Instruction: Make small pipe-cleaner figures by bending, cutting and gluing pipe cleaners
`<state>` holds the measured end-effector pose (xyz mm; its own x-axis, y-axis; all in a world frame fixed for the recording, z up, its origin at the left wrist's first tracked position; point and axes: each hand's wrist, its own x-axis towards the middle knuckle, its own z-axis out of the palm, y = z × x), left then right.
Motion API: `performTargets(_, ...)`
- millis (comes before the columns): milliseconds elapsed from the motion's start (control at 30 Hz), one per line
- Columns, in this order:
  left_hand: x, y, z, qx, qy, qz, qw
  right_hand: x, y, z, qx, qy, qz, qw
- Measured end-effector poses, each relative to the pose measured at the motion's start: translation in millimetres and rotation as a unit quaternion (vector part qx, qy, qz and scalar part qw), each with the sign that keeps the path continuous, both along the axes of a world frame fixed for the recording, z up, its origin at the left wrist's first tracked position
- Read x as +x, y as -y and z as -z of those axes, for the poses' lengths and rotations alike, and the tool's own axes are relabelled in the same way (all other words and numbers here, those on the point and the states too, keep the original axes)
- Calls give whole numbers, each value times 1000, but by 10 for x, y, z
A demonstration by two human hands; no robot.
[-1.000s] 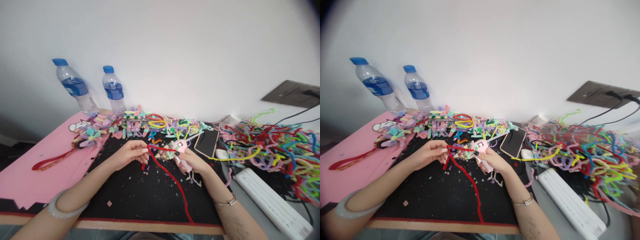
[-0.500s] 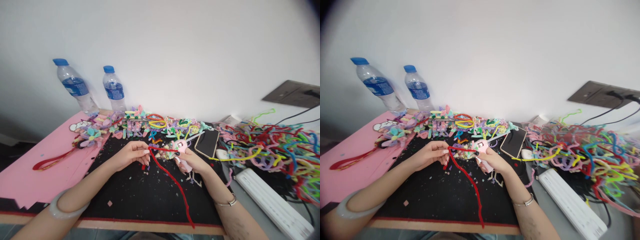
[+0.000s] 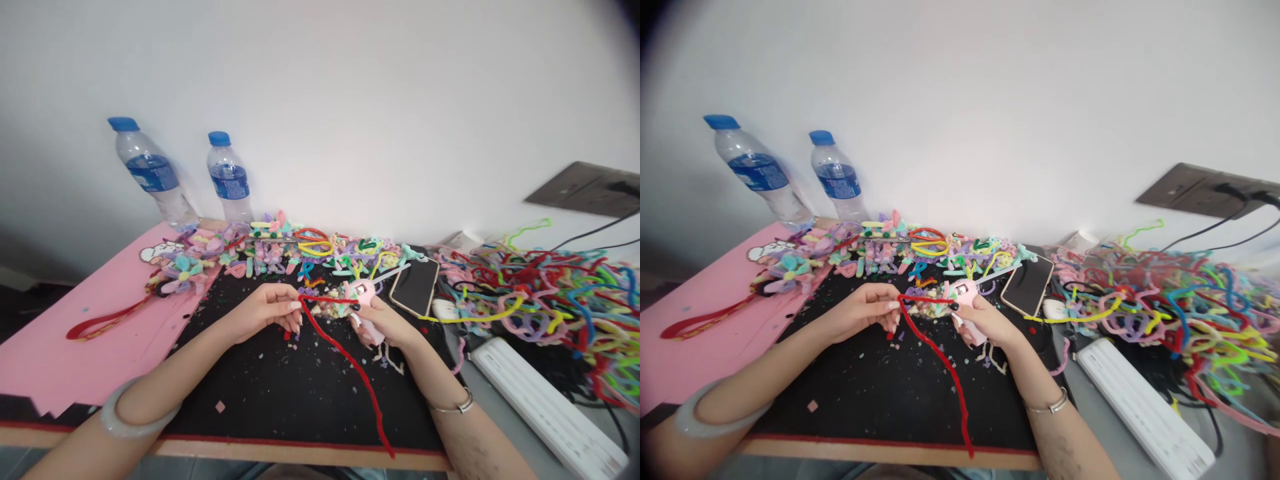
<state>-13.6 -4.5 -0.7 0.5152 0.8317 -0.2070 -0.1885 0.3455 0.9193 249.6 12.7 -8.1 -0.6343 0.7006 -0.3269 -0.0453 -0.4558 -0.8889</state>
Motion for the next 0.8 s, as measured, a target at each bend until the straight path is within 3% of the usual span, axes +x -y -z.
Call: performTargets(800,31,19,-22,5,-10,8,1000,-21,8,-4,11,6,12,1000)
